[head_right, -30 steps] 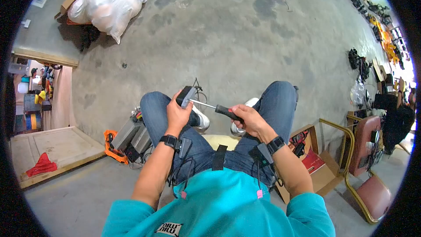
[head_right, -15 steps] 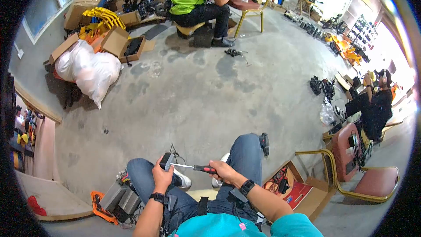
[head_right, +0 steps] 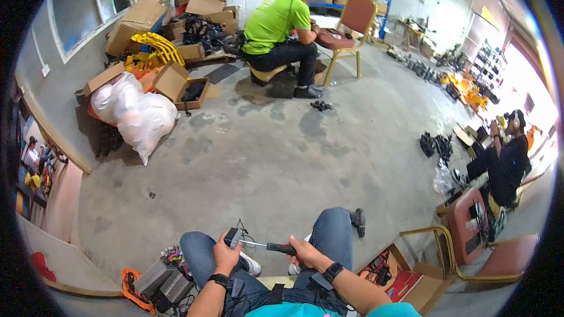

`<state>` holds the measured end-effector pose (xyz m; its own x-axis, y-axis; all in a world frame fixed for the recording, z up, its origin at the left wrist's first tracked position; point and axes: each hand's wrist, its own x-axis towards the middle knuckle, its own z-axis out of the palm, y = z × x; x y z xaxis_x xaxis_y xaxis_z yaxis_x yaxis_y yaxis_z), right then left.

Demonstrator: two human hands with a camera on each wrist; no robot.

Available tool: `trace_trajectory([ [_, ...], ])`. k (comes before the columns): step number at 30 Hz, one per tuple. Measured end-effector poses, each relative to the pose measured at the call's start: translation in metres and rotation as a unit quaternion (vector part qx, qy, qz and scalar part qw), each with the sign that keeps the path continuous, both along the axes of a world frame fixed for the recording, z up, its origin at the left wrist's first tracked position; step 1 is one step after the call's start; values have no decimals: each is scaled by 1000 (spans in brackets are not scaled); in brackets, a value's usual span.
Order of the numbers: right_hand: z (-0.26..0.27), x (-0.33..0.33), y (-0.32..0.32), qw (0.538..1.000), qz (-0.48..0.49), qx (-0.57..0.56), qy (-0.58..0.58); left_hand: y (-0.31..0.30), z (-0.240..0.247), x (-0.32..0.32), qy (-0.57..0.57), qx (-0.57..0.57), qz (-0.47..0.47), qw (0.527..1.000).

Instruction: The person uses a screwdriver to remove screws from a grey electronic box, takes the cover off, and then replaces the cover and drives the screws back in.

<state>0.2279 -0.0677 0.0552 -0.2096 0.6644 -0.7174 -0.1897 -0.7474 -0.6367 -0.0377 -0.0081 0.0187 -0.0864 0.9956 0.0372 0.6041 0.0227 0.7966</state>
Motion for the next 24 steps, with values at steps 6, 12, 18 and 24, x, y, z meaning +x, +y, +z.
trace_trajectory([
  [6, -46, 5, -2, 993, -85, 63, 54, 1, -19, -3, -8, 2, -4, 1000],
  [12, -9, -3, -1, 993, -89, 63, 38, 1, -9, 0, -3, 19, -4, 1000],
  [18, -16, 2, 2, 996, -55, 71, 5, 2, 0, 1, -12, 3, -20, 1000],
  [24, -14, 0, 2, 989, -106, 101, 26, 4, 4, 3, -7, 14, -14, 1000],
])
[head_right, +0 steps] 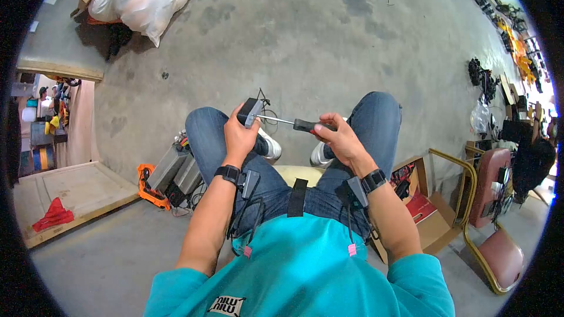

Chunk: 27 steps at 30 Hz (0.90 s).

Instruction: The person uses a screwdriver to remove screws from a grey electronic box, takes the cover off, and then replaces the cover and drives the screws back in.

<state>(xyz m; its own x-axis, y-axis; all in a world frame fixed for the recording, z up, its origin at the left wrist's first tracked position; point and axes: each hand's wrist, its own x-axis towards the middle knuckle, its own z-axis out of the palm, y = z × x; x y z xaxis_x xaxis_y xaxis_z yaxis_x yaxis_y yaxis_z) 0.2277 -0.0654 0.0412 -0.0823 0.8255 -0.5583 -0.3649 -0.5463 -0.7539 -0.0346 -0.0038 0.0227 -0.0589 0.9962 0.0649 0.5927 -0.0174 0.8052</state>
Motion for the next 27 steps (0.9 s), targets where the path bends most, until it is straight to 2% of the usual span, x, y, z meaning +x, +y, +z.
trace_trajectory([
  [1, 7, 2, 2, 1000, 0, -2, 1, 0, 0, 1, 1, -2, 0, 1000],
  [3, 19, 8, 5, 989, 77, -122, -15, 0, -1, 0, -5, 16, -9, 1000],
  [7, -4, 11, 2, 997, 54, -52, 20, 0, 0, 0, -6, 19, -12, 1000],
  [9, -7, 5, 1, 999, -33, 15, 27, 0, 1, 1, -14, 18, -3, 1000],
  [10, -5, 4, 1, 998, -37, 26, 32, 0, 2, 1, -15, 19, -3, 1000],
  [11, -1, 3, 1, 999, -36, 28, 30, 0, 4, 1, -18, 21, -2, 1000],
  [14, 12, -1, 2, 995, 32, -88, -23, 1, 5, 2, -14, 22, 2, 1000],
  [17, -2, 13, 0, 995, 87, -48, 26, -1, 2, 1, -10, 15, -1, 1000],
  [18, -4, 6, 1, 998, 30, -49, -8, 0, 2, 1, -14, 15, -5, 1000],
  [19, -9, 4, 1, 998, 29, -49, -8, 0, 3, 0, -14, 15, -6, 1000],
  [21, -9, -1, 4, 999, -45, 9, -4, 1, 5, 1, -35, -25, 12, 999],
  [25, 12, -3, 4, 999, -36, -12, -38, -1, 6, 2, -27, -36, 22, 999],
  [27, 9, 15, 5, 987, 109, -114, 31, 1, 5, 1, -35, -25, 16, 999],
])
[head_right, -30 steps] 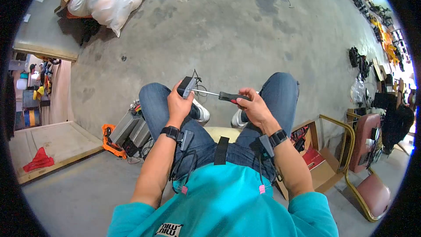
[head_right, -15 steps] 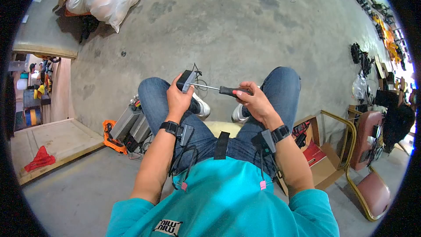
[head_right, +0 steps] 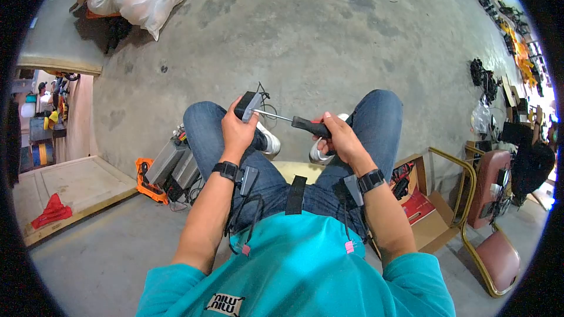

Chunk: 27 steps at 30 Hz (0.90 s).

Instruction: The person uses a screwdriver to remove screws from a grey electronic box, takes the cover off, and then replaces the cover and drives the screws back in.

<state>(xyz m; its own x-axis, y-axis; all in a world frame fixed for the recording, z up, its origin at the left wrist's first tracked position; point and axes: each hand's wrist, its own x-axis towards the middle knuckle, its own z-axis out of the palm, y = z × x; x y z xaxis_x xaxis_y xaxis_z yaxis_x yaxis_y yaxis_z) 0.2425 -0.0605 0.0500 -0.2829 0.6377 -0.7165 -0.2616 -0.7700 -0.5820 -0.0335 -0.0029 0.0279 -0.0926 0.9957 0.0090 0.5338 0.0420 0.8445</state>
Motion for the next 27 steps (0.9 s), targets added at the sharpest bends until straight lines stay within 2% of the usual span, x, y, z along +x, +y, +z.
trace_trajectory([
  [2, -10, -1, -3, 999, 4, 33, -1, -1, 0, 1, 6, -6, 1, 1000],
  [4, -19, -13, -3, 980, -142, 126, -58, -2, 0, 0, 11, -8, 2, 1000],
  [7, -18, -20, -3, 971, -161, 161, -68, 0, -1, 0, 8, -12, 0, 1000],
  [8, -13, -17, -6, 971, -163, 163, -69, -1, -2, 0, 6, -10, -2, 1000],
  [10, 10, -14, -3, 995, -58, 54, -67, -1, -3, -1, 7, 1, -9, 1000],
  [11, -1, -3, -4, 998, -26, 49, -12, -1, -4, -2, 2, -1, -12, 1000],
  [12, -4, -5, -3, 998, -29, 55, -12, -1, -4, -2, 1, 4, -14, 1000],
  [14, -7, -11, -3, 991, -109, 79, -26, 0, -7, -1, 1, 16, -9, 1000],
  [18, -4, -17, -6, 980, -147, 133, -18, -1, -3, -1, -2, -24, 0, 1000],
  [19, 2, -17, -5, 979, -150, 135, -15, -1, -1, -1, 1, -22, -2, 1000],
  [21, 13, -14, -3, 996, -84, 12, -25, -2, 1, 0, 20, -5, -6, 1000],
  [24, -3, -6, -4, 997, -62, 45, -4, -1, -4, -1, 20, -7, -5, 1000],
  [25, -10, -9, -6, 990, -120, 68, 19, -2, -5, -1, 24, -8, -6, 1000],
  [27, -14, -5, -6, 985, -135, 103, 37, -1, -6, 0, -7, 13, -4, 1000],
])
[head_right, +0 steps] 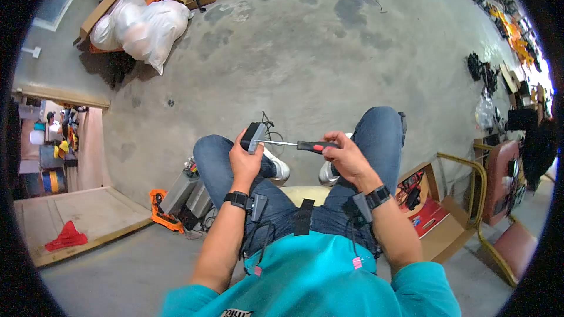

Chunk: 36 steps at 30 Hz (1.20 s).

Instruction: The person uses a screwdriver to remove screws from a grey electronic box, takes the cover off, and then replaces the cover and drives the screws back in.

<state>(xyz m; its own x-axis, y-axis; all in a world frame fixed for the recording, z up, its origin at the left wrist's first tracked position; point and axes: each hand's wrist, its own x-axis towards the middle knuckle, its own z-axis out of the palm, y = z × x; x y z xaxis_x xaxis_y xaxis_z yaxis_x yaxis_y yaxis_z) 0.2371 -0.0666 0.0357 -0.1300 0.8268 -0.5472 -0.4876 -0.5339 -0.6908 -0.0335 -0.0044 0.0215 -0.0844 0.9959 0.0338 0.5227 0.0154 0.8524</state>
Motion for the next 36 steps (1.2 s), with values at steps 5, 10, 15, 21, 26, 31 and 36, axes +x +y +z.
trace_trajectory([
  [5, 24, -5, 6, 992, 52, -113, -20, 0, -2, -1, 1, -15, 5, 1000],
  [10, -3, -2, 2, 998, 37, -33, -25, 0, 4, 1, -7, -21, 5, 1000],
  [15, -3, -6, 0, 998, -3, 28, -56, 1, -3, -1, -15, -2, -1, 1000],
  [21, 8, -6, 4, 994, 44, -61, -74, 3, -6, -2, -6, -6, 7, 1000],
  [26, -3, -8, 4, 995, 27, -2, -92, 4, -3, -3, 61, -10, 3, 998],
  [31, 8, 1, 1, 991, 70, -76, -87, 7, -9, -4, -58, -20, -25, 998],
  [36, -7, -5, 3, 999, 0, 4, -50, 5, -16, -8, -8, -15, -6, 1000],
])
